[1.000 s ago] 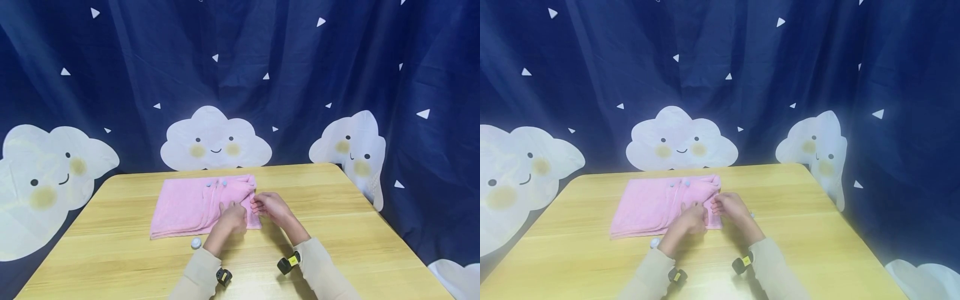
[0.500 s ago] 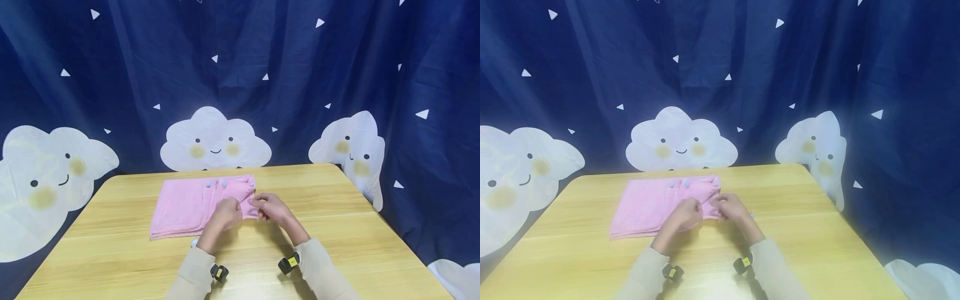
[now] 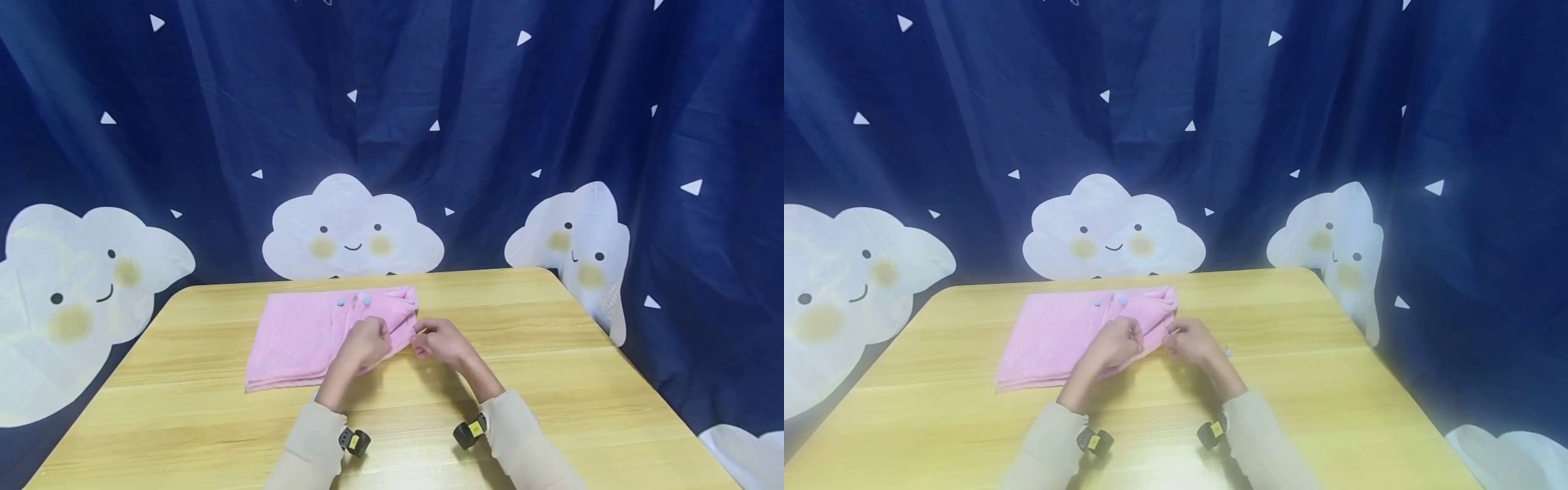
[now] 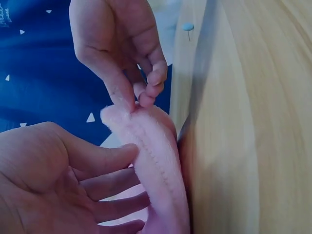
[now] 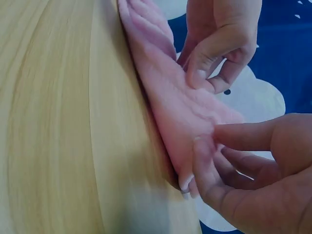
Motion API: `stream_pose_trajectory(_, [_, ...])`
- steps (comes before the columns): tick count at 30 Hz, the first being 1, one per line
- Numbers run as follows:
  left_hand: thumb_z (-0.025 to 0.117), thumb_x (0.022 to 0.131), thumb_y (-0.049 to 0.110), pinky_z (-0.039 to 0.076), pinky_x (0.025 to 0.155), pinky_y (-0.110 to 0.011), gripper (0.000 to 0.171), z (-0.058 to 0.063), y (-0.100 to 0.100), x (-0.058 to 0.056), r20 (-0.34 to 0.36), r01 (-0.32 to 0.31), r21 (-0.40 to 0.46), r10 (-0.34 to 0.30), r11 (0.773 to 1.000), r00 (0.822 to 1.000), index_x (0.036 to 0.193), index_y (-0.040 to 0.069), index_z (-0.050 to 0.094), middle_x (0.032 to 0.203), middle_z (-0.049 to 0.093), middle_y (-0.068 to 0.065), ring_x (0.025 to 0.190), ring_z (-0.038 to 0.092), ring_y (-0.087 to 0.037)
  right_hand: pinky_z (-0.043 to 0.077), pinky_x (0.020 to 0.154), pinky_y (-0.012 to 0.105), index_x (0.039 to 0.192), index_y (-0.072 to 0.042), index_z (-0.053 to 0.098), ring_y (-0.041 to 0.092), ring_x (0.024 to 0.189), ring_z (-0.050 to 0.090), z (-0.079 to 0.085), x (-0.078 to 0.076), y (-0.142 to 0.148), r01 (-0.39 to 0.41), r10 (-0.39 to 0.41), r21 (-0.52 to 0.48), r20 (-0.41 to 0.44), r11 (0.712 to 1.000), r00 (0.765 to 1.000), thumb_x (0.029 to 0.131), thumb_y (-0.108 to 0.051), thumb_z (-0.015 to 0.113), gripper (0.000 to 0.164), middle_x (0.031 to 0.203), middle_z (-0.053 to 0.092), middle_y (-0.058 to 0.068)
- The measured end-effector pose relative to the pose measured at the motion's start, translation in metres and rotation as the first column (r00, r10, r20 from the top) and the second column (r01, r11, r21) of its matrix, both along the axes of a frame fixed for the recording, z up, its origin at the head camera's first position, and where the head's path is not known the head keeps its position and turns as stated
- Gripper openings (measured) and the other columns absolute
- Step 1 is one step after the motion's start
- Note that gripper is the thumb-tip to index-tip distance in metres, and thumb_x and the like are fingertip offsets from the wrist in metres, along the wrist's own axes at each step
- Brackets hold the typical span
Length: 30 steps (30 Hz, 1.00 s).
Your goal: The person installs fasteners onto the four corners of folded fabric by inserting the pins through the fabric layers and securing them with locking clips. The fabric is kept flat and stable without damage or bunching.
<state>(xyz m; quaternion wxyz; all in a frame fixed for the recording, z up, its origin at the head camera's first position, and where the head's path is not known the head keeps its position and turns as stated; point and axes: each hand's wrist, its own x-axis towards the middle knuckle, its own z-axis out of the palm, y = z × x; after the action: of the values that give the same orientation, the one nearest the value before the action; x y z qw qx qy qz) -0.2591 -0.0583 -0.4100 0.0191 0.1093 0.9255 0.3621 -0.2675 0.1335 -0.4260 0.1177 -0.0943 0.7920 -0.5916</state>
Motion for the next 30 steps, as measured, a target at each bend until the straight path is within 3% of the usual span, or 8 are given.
stream_pose_trajectory(6, [0.073, 0.077, -0.002, 0.045, 0.056, -0.027, 0.010, 0.004, 0.002, -0.002, -0.022, 0.010, 0.018, -0.009, 1.000, 1.000, 0.083, 0.005, 0.068, 0.071, 0.065, -0.005, 0.062, 0.057, -0.016, 0.061, 0.080, 0.041, 0.112, 0.014, 0.063, 0.025, 0.079, 0.068, 0.002, 0.000, -0.001, 0.050, -0.051, -0.048, 0.000, 0.998, 0.999, 0.089, 0.001, 0.060, 0.026, 0.093, 0.069, 0.024])
stream_pose_trajectory(11, [0.078, 0.080, 0.006, 0.055, 0.069, -0.031, 0.015, 0.003, 0.005, -0.005, -0.040, 0.006, 0.046, -0.004, 0.999, 0.999, 0.095, 0.003, 0.074, 0.087, 0.076, -0.011, 0.077, 0.069, -0.020, 0.061, 0.081, 0.041, 0.112, 0.014, 0.063, 0.021, 0.078, 0.067, 0.002, 0.001, -0.002, 0.064, -0.063, -0.069, 0.013, 0.996, 0.998, 0.089, 0.003, 0.060, 0.026, 0.092, 0.069, 0.022])
stream_pose_trajectory(18, [0.079, 0.083, 0.009, 0.049, 0.062, -0.027, 0.005, -0.004, 0.008, -0.008, -0.066, -0.007, 0.074, 0.012, 0.997, 0.998, 0.082, 0.004, 0.077, 0.075, 0.074, -0.004, 0.066, 0.060, -0.014, 0.062, 0.079, 0.037, 0.110, 0.014, 0.062, 0.022, 0.081, 0.066, -0.001, -0.001, -0.003, 0.078, -0.076, -0.084, 0.028, 0.993, 0.997, 0.089, 0.003, 0.060, 0.024, 0.089, 0.068, 0.018])
stream_pose_trajectory(22, [0.077, 0.085, 0.007, 0.046, 0.058, -0.025, 0.005, -0.005, 0.007, -0.008, -0.061, -0.007, 0.101, 0.014, 0.995, 0.998, 0.081, 0.004, 0.075, 0.073, 0.071, -0.003, 0.063, 0.057, -0.012, 0.062, 0.080, 0.037, 0.116, 0.014, 0.063, 0.026, 0.083, 0.068, 0.001, -0.002, -0.002, 0.086, -0.084, -0.071, 0.032, 0.994, 0.996, 0.091, 0.002, 0.059, 0.028, 0.094, 0.069, 0.026])
stream_pose_trajectory(25, [0.076, 0.086, 0.007, 0.048, 0.060, -0.026, 0.004, -0.003, 0.005, -0.006, -0.058, -0.013, 0.118, 0.019, 0.993, 0.998, 0.084, 0.004, 0.075, 0.075, 0.071, -0.004, 0.064, 0.058, -0.013, 0.061, 0.081, 0.040, 0.119, 0.013, 0.064, 0.026, 0.082, 0.068, 0.006, -0.002, 0.001, 0.113, -0.113, -0.063, 0.017, 0.992, 0.993, 0.092, 0.000, 0.060, 0.030, 0.095, 0.069, 0.026])
stream_pose_trajectory(30, [0.075, 0.087, 0.007, 0.052, 0.067, -0.030, 0.005, 0.002, 0.001, -0.004, -0.030, -0.034, 0.157, 0.039, 0.987, 0.999, 0.089, 0.003, 0.075, 0.082, 0.071, -0.006, 0.072, 0.062, -0.017, 0.061, 0.077, 0.039, 0.115, 0.014, 0.065, 0.020, 0.075, 0.066, 0.016, -0.004, 0.018, 0.198, -0.199, -0.023, -0.039, 0.980, 0.979, 0.096, -0.004, 0.060, 0.026, 0.084, 0.067, 0.016])
